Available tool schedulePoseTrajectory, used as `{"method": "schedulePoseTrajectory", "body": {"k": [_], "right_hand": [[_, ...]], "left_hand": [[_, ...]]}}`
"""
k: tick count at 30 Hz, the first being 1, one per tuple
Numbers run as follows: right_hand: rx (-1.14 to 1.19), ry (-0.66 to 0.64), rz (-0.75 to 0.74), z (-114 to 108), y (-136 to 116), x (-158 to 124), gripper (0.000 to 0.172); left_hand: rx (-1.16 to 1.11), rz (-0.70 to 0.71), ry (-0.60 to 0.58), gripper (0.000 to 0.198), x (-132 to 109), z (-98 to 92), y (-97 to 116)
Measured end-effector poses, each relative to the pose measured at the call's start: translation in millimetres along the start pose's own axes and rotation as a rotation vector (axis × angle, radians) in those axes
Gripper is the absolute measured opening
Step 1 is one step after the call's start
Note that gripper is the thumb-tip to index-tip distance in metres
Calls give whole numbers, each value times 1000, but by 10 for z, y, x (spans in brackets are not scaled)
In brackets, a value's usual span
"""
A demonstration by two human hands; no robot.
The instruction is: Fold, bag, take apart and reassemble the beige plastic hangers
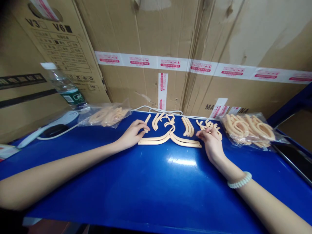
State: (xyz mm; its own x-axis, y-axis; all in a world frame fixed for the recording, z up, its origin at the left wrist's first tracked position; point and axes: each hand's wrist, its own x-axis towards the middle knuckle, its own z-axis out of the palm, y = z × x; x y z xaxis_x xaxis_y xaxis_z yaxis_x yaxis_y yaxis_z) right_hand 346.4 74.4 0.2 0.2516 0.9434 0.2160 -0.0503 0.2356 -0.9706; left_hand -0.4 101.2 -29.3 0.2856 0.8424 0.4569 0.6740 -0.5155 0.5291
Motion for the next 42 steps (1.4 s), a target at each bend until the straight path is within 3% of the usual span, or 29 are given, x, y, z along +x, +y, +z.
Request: {"method": "schedulePoseTrajectory", "body": {"k": [9,18,25,30,34,42], "right_hand": [[-7,22,61,57,-56,-38,27],[-37,14,72,78,-92,-59,27],[-62,21,73,117,-106,-59,30],[-83,5,74,110,-105,-66,31],[-143,-49,32,76,-74,-64,30],[-743,-397,-296,64,-196,-151,27]], "left_hand": [[-89,39,20,22,13,-46,48],[-422,10,174,19,3,-50,97],[-586,43,328,18,-69,-174,404],[-694,62,248,14,-222,-227,692],[-717,-19,142,15,-302,-186,770],[-791,-131,41,12,-301,-48,652]]}}
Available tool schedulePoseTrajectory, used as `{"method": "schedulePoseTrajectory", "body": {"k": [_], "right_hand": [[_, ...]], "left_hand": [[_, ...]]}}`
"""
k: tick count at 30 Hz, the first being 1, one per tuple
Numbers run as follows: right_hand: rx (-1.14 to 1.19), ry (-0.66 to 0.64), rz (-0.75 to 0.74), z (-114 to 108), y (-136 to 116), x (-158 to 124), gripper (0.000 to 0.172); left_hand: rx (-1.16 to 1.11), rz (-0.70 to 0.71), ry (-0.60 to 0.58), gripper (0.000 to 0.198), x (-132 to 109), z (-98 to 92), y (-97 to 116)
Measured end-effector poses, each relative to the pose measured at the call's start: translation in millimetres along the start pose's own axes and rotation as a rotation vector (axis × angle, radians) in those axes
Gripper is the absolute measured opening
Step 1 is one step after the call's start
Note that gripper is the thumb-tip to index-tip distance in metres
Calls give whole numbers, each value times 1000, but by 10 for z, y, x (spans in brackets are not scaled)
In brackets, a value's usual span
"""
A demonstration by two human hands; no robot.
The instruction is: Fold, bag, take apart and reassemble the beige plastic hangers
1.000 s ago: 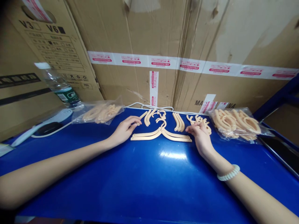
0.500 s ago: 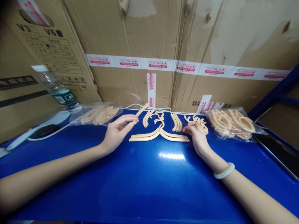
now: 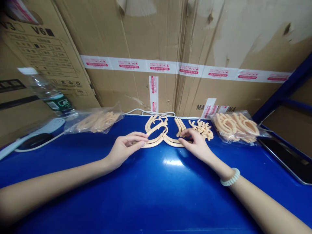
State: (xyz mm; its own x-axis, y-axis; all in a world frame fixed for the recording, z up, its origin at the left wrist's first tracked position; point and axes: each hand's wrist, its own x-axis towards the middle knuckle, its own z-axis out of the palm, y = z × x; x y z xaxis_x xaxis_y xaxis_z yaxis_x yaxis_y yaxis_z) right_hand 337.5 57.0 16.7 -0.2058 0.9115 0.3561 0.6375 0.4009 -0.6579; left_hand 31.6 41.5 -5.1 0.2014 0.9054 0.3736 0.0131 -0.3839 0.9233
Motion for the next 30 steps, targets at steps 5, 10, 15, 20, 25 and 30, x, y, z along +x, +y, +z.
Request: {"method": "schedulePoseTrajectory", "body": {"k": [5,10,15,20,25,30], "right_hand": [[-230,-118,-212,-7,-30,-24,23],[-232,-108,-158,37,-11,-28,21],[-226,-117,-164,37,-14,-32,22],[-200,-184,-189,-12,2,-17,22],[-172,-194,-194,-40,-5,-3,22],[-158,-153,-185,-38,-29,-18,27]], "left_hand": [[-153,-83,34,39,14,7,-55],[-255,-131,40,72,44,9,-70],[-166,-142,4,38,30,6,-38],[-89,-138,73,26,40,-8,-68],[-77,-127,119,28,48,-16,-78],[-129,-173,16,31,11,22,-3]]}}
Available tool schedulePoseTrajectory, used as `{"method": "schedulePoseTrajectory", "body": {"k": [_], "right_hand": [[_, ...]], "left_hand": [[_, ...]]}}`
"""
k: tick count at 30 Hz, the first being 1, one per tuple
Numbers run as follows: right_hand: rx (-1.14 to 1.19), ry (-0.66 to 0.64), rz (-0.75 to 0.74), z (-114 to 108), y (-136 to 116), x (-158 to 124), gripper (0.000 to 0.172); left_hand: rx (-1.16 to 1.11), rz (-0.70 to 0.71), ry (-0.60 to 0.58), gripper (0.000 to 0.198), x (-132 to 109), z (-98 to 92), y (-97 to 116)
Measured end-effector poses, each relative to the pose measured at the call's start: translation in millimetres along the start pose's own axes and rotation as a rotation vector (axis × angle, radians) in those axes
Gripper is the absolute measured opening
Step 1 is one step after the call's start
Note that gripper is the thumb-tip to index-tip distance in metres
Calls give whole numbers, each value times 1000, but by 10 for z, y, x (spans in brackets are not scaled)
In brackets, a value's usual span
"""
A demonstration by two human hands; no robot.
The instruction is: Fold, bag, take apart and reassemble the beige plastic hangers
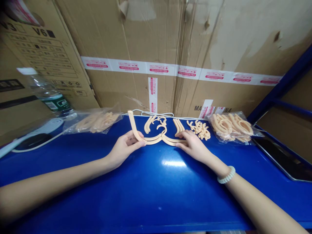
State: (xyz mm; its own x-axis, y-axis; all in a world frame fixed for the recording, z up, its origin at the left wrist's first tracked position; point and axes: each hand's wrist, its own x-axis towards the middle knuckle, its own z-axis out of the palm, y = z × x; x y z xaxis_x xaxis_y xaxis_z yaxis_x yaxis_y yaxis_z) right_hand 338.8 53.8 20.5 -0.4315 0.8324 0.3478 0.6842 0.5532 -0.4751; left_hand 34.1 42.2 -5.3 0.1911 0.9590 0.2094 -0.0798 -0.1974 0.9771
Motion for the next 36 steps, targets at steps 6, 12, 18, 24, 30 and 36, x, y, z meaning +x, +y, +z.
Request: {"method": "schedulePoseTrajectory", "body": {"k": [6,12,18,24,30,36], "right_hand": [[-47,149,-15,-5,-96,131,28],[-255,-16,68,-26,-251,692,13],[-358,-135,200,131,-256,1398,10],[-378,-194,353,357,-235,1657,19],[-206,-88,388,180,-235,1686,25],[164,-28,389,-24,-421,1132,26]], "left_hand": [[3,-29,-204,29,-2,44,44],[55,-16,-253,28,34,45,11],[66,-28,-231,30,30,44,10],[64,-45,-239,33,35,46,17],[27,-54,-224,30,39,57,20],[42,-60,-230,25,41,37,24]]}}
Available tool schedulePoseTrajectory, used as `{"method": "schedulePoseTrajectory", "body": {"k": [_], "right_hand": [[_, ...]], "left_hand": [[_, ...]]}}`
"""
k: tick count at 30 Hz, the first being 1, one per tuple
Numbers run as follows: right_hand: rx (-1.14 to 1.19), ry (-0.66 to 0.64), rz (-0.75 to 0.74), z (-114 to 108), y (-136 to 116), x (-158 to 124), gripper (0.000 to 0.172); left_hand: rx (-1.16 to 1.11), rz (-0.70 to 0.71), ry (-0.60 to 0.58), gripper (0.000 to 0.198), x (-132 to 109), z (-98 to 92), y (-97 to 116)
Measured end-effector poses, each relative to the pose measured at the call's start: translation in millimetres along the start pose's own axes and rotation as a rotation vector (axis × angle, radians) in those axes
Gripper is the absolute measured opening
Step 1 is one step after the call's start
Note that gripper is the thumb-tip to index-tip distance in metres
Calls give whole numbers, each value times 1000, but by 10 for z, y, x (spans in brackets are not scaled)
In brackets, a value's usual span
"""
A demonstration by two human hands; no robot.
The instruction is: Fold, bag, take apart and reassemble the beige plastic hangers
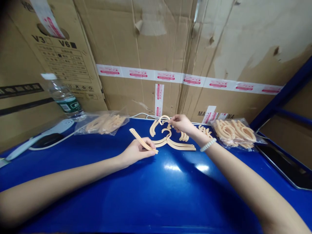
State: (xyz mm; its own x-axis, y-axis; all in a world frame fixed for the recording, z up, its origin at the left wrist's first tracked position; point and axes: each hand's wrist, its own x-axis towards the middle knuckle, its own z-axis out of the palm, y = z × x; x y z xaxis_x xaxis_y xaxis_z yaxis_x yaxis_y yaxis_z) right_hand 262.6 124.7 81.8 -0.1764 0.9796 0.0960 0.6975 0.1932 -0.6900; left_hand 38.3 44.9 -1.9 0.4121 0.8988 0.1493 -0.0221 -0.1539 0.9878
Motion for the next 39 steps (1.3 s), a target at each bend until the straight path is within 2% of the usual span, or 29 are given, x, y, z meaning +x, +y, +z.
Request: {"method": "schedulePoseTrajectory", "body": {"k": [2,4,5,9,13,19,25,30,39], "right_hand": [[152,-69,-4,66,41,-326,33],[539,-203,-25,188,93,-634,37],[646,-225,-29,260,120,-765,38],[787,-140,-53,520,214,-1053,31],[792,-148,-104,622,268,-1059,30],[729,-182,-126,620,304,-1028,25],[722,-246,-124,624,291,-1025,28],[724,-307,-86,618,289,-1021,33],[710,-320,-72,628,288,-1019,33]], "left_hand": [[-2,5,-7,25,2,-12,-12],[0,10,-8,25,4,-22,-27],[4,14,-3,24,5,-26,-33],[17,55,-18,22,5,-38,-36],[70,120,-65,20,3,-57,-13],[151,267,-176,19,-16,-85,17],[208,351,-217,17,-47,-65,25],[253,430,-231,17,-63,-54,16],[359,567,-203,18,-86,-48,27]]}}
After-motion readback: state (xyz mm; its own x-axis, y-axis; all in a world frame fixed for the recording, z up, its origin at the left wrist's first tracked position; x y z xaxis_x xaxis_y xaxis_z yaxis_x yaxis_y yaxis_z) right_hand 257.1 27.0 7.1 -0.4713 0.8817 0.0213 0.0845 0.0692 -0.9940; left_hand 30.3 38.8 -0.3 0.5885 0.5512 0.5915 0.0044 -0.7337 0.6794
